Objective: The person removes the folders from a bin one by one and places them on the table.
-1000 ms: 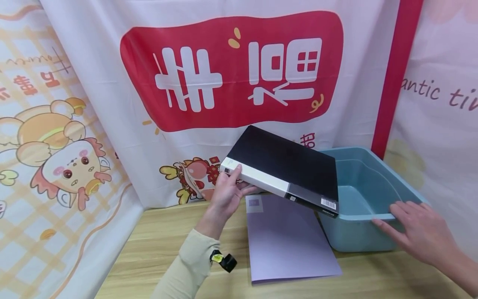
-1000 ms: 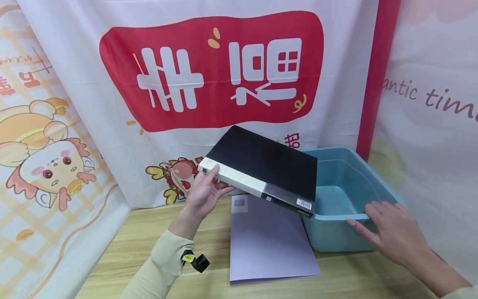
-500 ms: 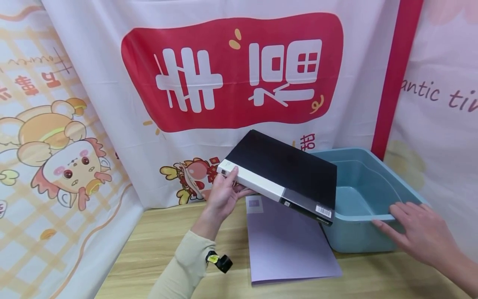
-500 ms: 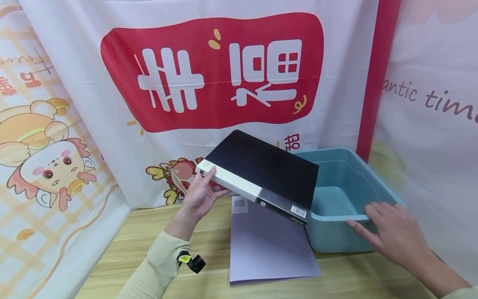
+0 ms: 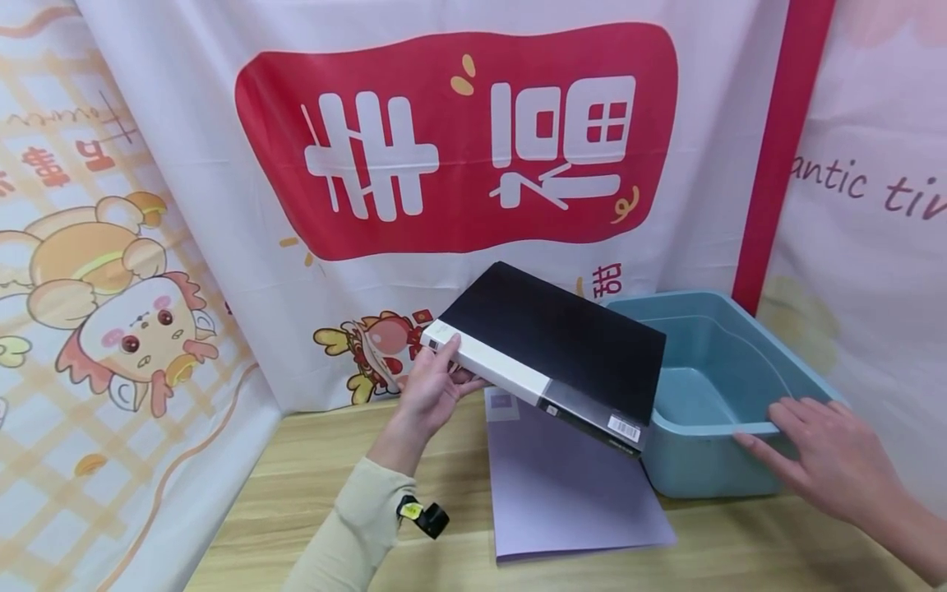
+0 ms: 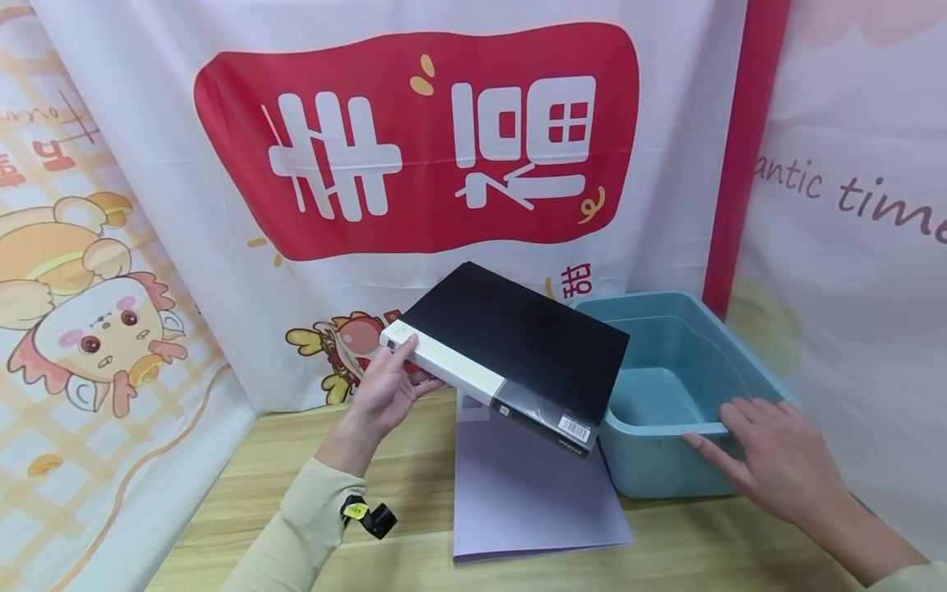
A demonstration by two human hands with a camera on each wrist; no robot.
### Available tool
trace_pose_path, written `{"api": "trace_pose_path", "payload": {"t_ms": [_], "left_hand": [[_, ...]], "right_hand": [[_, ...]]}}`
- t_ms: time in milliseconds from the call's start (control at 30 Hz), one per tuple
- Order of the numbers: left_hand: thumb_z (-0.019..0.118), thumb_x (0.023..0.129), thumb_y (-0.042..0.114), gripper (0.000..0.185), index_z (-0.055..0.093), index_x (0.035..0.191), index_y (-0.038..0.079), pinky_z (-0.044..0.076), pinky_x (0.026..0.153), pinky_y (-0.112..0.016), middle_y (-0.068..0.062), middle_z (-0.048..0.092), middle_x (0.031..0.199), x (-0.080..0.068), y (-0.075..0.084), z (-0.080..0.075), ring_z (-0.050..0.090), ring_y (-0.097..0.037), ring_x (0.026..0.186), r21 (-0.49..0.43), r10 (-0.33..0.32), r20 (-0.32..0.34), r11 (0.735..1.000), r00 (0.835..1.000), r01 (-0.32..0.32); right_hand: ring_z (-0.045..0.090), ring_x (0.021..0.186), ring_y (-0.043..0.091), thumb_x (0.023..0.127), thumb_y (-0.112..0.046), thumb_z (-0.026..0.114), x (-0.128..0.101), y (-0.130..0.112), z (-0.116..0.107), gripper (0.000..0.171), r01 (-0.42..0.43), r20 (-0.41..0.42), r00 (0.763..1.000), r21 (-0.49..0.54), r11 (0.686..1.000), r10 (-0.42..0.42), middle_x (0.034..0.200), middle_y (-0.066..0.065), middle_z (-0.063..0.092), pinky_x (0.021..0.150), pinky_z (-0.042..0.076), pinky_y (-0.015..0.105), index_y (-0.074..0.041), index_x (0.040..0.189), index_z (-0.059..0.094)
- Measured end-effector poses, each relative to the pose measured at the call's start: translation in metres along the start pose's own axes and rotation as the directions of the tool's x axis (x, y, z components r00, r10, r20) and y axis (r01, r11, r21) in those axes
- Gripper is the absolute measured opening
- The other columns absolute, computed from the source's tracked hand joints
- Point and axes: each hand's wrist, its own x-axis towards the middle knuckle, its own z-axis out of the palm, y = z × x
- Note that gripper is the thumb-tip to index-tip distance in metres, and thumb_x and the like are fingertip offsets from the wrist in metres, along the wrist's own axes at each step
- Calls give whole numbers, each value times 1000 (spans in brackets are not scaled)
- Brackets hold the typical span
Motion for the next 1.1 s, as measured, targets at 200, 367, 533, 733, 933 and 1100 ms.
{"api": "trace_pose_path", "payload": {"t_ms": [200, 367, 533, 733, 933, 1100], "left_hand": [[44, 110, 19, 47, 29, 153, 5, 50, 97, -63, -32, 52, 139, 2, -1, -8, 55, -48, 125, 24, 2, -58, 1000, 998, -1], [45, 110, 20, 45, 32, 151, 4, 52, 95, -61, -33, 55, 136, 4, -2, -14, 59, -47, 121, 47, 2, -87, 999, 996, 2], [46, 110, 22, 47, 31, 151, 3, 50, 97, -62, -36, 53, 139, 6, -1, -18, 59, -45, 122, 41, -2, -108, 999, 994, 6], [45, 110, 22, 52, 28, 155, 2, 47, 100, -63, -37, 52, 141, 8, -1, -20, 56, -46, 125, 23, -5, -118, 1000, 993, 8], [47, 110, 24, 53, 31, 155, 3, 50, 99, -60, -32, 54, 142, 10, -2, -21, 59, -43, 124, 15, -17, -149, 1000, 989, 19], [44, 111, 26, 52, 30, 154, 1, 51, 99, -58, -33, 54, 141, 9, -2, -25, 61, -42, 123, 51, -19, -163, 998, 986, 28]], "right_hand": [[35, 59, 11, 80, -52, 80, 0, 0, 1, 47, 3, -4, 1000, -1, 1000, -3, 66, -8, 37, 55, 30, 30, -22, 73, 44], [37, 60, 12, 80, -53, 79, 1, -2, 0, 47, -3, 8, 1000, 1, 1000, 3, 66, -7, 39, 55, 32, 32, -21, 74, 45], [38, 60, 13, 81, -53, 79, 1, -2, 0, 47, -12, 20, 1000, 4, 1000, 12, 66, -7, 40, 55, 33, 33, -21, 74, 46], [37, 60, 12, 80, -52, 80, 1, -1, -1, 48, -4, 3, 1000, 3, 1000, 4, 66, -7, 39, 56, 32, 33, -21, 74, 44], [38, 60, 13, 79, -52, 80, 1, -2, -2, 47, -4, 7, 1000, 1, 1000, 4, 66, -7, 40, 55, 33, 33, -21, 73, 45], [39, 60, 13, 80, -52, 80, 2, -2, -2, 47, -7, 10, 1000, 1, 1000, 7, 66, -6, 41, 55, 34, 34, -21, 73, 45]]}}
